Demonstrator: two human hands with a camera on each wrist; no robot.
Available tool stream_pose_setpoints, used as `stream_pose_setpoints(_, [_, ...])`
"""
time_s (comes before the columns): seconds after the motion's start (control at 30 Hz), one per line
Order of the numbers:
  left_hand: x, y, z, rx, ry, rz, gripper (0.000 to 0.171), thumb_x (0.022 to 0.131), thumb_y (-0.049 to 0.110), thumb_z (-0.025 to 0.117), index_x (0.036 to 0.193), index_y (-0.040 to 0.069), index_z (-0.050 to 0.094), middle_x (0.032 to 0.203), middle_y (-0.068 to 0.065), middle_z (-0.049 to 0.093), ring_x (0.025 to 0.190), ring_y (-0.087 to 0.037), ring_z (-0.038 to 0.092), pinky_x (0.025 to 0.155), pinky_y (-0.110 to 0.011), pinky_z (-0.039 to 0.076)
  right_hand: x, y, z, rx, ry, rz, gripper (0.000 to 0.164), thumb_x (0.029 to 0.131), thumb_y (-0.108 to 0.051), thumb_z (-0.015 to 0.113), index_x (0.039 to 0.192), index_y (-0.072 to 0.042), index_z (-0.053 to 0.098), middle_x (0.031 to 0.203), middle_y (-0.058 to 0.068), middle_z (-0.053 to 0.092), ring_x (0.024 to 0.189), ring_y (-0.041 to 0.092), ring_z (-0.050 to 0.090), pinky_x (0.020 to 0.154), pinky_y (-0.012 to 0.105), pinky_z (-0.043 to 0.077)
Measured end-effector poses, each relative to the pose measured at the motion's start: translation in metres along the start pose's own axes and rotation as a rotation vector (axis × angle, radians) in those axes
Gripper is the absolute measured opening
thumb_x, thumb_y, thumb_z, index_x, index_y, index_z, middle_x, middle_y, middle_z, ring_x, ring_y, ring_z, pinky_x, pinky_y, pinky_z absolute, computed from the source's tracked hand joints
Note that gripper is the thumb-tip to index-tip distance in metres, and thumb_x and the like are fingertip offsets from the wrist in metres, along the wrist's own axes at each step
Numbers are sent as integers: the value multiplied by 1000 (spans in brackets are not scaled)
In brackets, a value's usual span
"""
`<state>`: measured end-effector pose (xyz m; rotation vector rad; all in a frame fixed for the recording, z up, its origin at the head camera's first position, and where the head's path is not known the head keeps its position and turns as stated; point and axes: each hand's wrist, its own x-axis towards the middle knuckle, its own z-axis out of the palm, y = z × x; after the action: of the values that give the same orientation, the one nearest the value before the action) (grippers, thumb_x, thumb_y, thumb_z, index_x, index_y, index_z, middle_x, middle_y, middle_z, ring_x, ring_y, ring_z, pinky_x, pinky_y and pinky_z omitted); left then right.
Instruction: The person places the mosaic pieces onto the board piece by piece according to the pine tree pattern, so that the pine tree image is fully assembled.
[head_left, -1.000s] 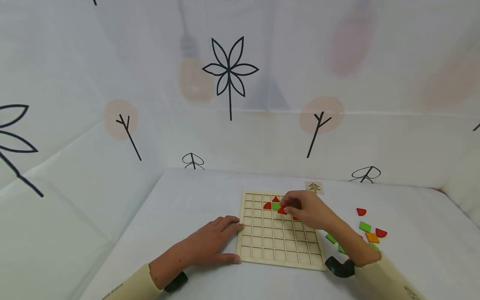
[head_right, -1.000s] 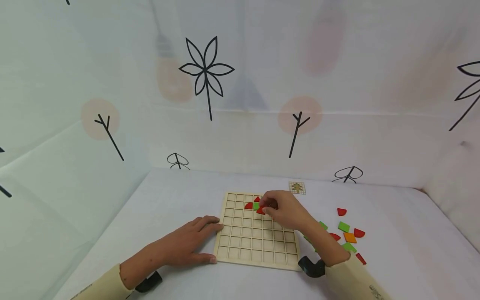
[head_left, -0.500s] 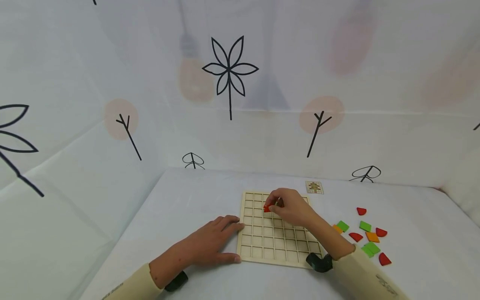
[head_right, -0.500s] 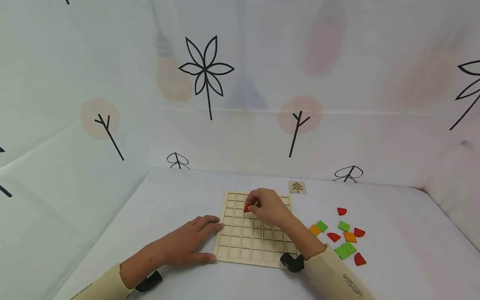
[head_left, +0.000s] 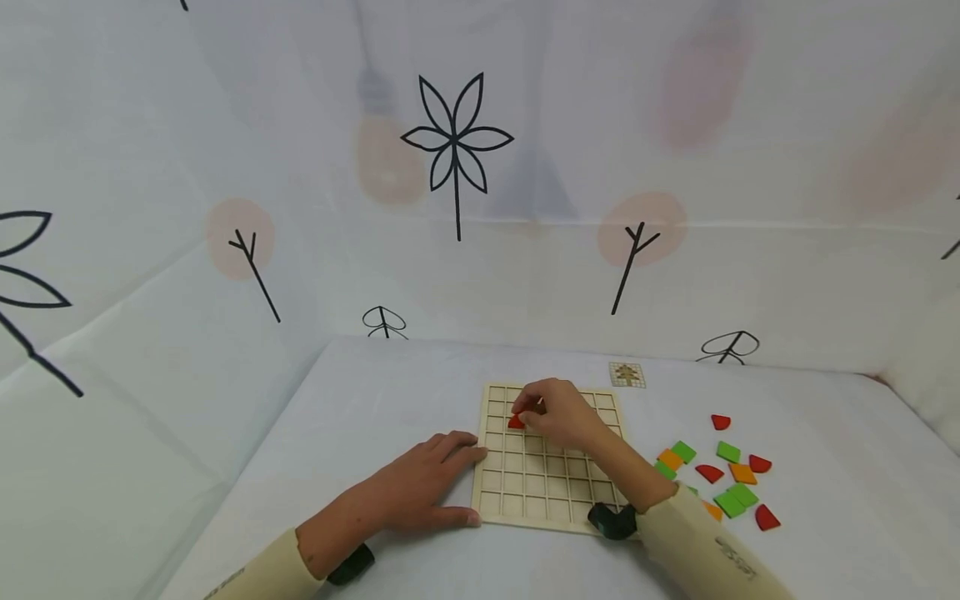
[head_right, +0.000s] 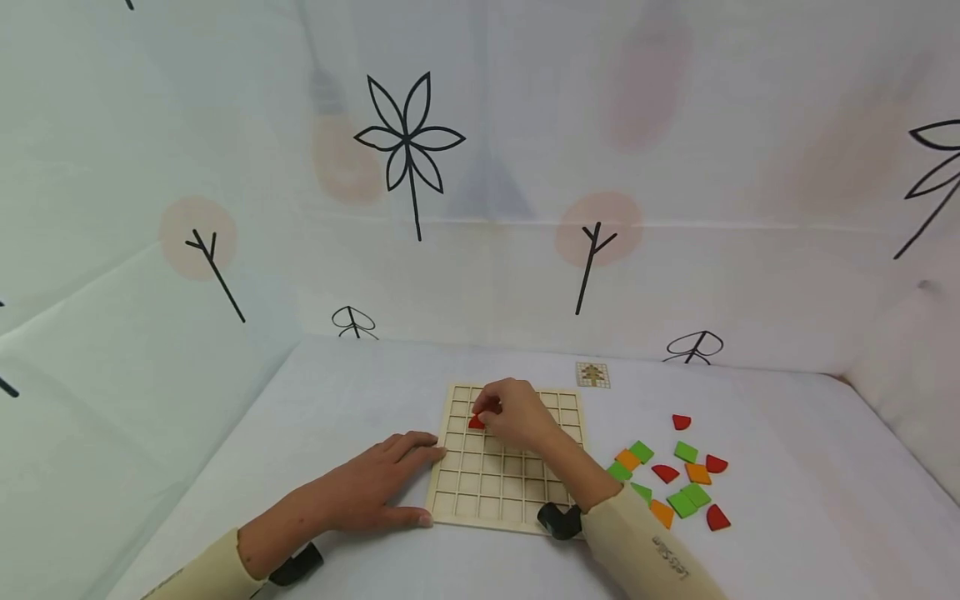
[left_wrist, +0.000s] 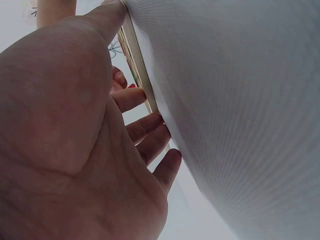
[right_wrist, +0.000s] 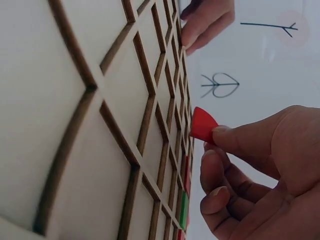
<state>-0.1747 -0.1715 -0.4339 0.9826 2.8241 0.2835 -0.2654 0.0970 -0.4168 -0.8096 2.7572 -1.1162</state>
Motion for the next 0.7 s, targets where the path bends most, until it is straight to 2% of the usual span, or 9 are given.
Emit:
stream_pose_setpoints(0.13, [-1,-1,0,-2,-2,-3,87,96,79,51,165,28,35,166,3,34,147,-22,42,120,-46,41,2,0,5,-17,0,12,6,97,-4,73,95,-9,76,89,-4,70,81,12,60,79,35,54])
stream_pose_setpoints(0.3, [-2,0,-1,-9,0,-1,86,97,78,50,165,28,35,165,3,34,147,-23,42,120,-47,41,2,0,10,-41,15,35,11,97,-3,74,92,-13,74,89,-3,67,80,14,58,78,37,52])
stream_pose_setpoints(0.43, [-1,0,-1,-10,-1,-2,86,96,79,50,165,29,35,165,3,34,147,-23,42,119,-46,41,1,-1,11,-52,26,44,11,96,-2,74,92,-12,75,94,0,64,84,16,58,81,38,53])
stream_pose_setpoints(0.7, [-1,0,-1,-2,-2,-4,87,96,80,50,165,29,35,165,4,34,146,-22,42,119,-46,42,0,2,11,-78,31,1,12,96,-1,72,93,-11,77,92,0,63,84,14,56,80,38,52])
